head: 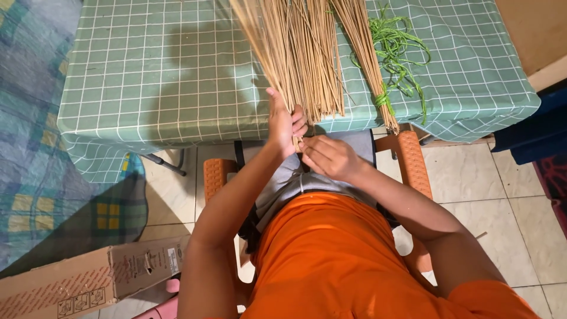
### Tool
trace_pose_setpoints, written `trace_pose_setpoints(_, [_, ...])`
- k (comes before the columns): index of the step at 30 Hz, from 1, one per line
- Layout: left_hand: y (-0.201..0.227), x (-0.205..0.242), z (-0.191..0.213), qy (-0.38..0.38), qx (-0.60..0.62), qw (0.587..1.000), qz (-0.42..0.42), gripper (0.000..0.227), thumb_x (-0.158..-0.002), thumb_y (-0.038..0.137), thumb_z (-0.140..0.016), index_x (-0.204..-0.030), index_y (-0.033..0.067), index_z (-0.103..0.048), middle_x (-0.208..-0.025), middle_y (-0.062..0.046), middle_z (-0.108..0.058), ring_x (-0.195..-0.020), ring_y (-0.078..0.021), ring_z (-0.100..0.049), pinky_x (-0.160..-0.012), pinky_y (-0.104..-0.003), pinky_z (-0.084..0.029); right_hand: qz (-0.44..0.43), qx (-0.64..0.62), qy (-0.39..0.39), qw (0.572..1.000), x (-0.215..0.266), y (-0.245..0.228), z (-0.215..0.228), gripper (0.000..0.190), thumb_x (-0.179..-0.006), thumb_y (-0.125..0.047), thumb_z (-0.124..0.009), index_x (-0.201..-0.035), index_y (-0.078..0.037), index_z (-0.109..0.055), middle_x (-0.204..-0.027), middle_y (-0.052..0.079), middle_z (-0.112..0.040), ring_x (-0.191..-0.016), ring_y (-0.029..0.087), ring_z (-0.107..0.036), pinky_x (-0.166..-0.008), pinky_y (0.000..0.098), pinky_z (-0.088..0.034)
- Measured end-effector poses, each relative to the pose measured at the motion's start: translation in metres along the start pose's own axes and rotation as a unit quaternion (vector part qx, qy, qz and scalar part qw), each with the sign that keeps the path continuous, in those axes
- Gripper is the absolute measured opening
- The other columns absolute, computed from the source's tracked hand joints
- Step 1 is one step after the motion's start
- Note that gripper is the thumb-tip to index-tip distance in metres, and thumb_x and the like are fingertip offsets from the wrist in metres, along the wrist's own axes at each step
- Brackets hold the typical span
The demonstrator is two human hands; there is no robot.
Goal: Bundling a group of thin wooden sticks together by wrapping a green plastic strip around them.
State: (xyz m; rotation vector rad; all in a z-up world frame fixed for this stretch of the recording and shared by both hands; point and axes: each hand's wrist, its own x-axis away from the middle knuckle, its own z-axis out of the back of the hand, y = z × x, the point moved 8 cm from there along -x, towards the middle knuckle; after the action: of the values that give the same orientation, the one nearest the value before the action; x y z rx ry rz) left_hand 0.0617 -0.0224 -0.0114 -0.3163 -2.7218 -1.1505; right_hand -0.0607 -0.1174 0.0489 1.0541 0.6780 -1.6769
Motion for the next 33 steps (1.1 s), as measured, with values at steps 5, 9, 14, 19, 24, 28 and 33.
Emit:
trace_pose_setpoints(5, [0.013,0.003,-0.012,-0.049,-0.032,0.998,-0.007,0.06,-0.097,0.071,-0.036,-0.106,0.0137,-0.052,-0.054,0.005,-0.024,-0.034,-0.0071,-0.025,-0.025,-0.019,-0.025,-0.02,-0.054,-0.029,0.998,-0.021,0.001,0.005,0.012,-0.095,0.0,-0.069,-0.086,0.009,-0.07,-0.092,0.024,-0.073,-0.072,0.036,-0.072,-0.06,0.0363,-0.06])
trace_pose_setpoints(9, [0.015,-0.006,-0.01,-0.085,-0.06,0.993,-0.056,0.045,-0.103,0.058,-0.041,-0.087,0.0165,-0.046,-0.051,0.001,-0.028,-0.033,-0.0102,-0.029,-0.026,-0.021,-0.027,-0.04,-0.078,-0.069,0.994,-0.042,0.016,0.019,0.019,-0.096,-0.009,-0.068,-0.094,0.009,-0.075,-0.085,0.026,-0.071,-0.073,0.033,-0.07,-0.063,0.034,-0.06])
trace_pose_setpoints(14, [0.018,-0.011,0.005,-0.03,-0.054,0.997,-0.042,0.044,-0.1,0.062,-0.043,-0.091,0.019,-0.045,-0.054,0.005,-0.033,-0.035,-0.0081,-0.033,-0.027,-0.02,-0.029,-0.173,0.149,-0.124,0.966,0.004,0.096,0.047,0.015,-0.099,-0.013,-0.073,-0.097,0.001,-0.076,-0.088,0.018,-0.071,-0.075,0.034,-0.069,-0.066,0.0399,-0.053])
trace_pose_setpoints(19, [0.021,-0.014,0.007,-0.038,-0.033,0.998,-0.023,0.047,-0.1,0.064,-0.042,-0.089,0.0183,-0.045,-0.053,0.006,-0.022,-0.033,-0.0075,-0.024,-0.026,-0.02,-0.021,-0.327,0.287,-0.26,0.862,0.062,0.151,0.053,0.054,-0.087,-0.031,-0.081,-0.135,-0.007,-0.073,-0.105,0.015,-0.073,-0.101,0.037,-0.064,-0.085,0.0487,-0.045])
trace_pose_setpoints(24, [0.025,-0.016,0.008,-0.043,-0.031,0.998,-0.022,0.046,-0.1,0.063,-0.042,-0.088,0.0193,-0.045,-0.053,0.008,-0.023,-0.034,-0.0053,-0.024,-0.025,-0.019,-0.023,-0.331,0.256,-0.237,0.877,0.078,0.16,0.051,0.032,-0.089,-0.015,-0.079,-0.121,-0.014,-0.08,-0.087,0.008,-0.076,-0.092,0.031,-0.067,-0.089,0.0436,-0.042])
trace_pose_setpoints(28, [0.026,-0.019,0.012,-0.037,-0.017,0.999,-0.018,0.044,-0.101,0.062,-0.04,-0.089,0.0201,-0.044,-0.054,0.007,-0.021,-0.034,-0.0064,-0.023,-0.025,-0.02,-0.022,-0.3,0.277,-0.221,0.886,0.096,0.169,0.045,0.033,-0.085,-0.017,-0.076,-0.117,-0.02,-0.081,-0.082,0.002,-0.071,-0.087,0.024,-0.067,-0.088,0.0375,-0.044])
trace_pose_setpoints(33, [0.03,-0.02,0.011,-0.04,-0.018,0.999,-0.027,0.044,-0.1,0.062,-0.042,-0.088,0.0199,-0.043,-0.054,0.006,-0.02,-0.034,-0.0073,-0.023,-0.025,-0.02,-0.022,-0.289,0.264,-0.19,0.9,0.08,0.16,0.05,0.04,-0.083,-0.007,-0.077,-0.122,-0.018,-0.081,-0.083,0.001,-0.073,-0.086,0.024,-0.069,-0.086,0.0363,-0.043])
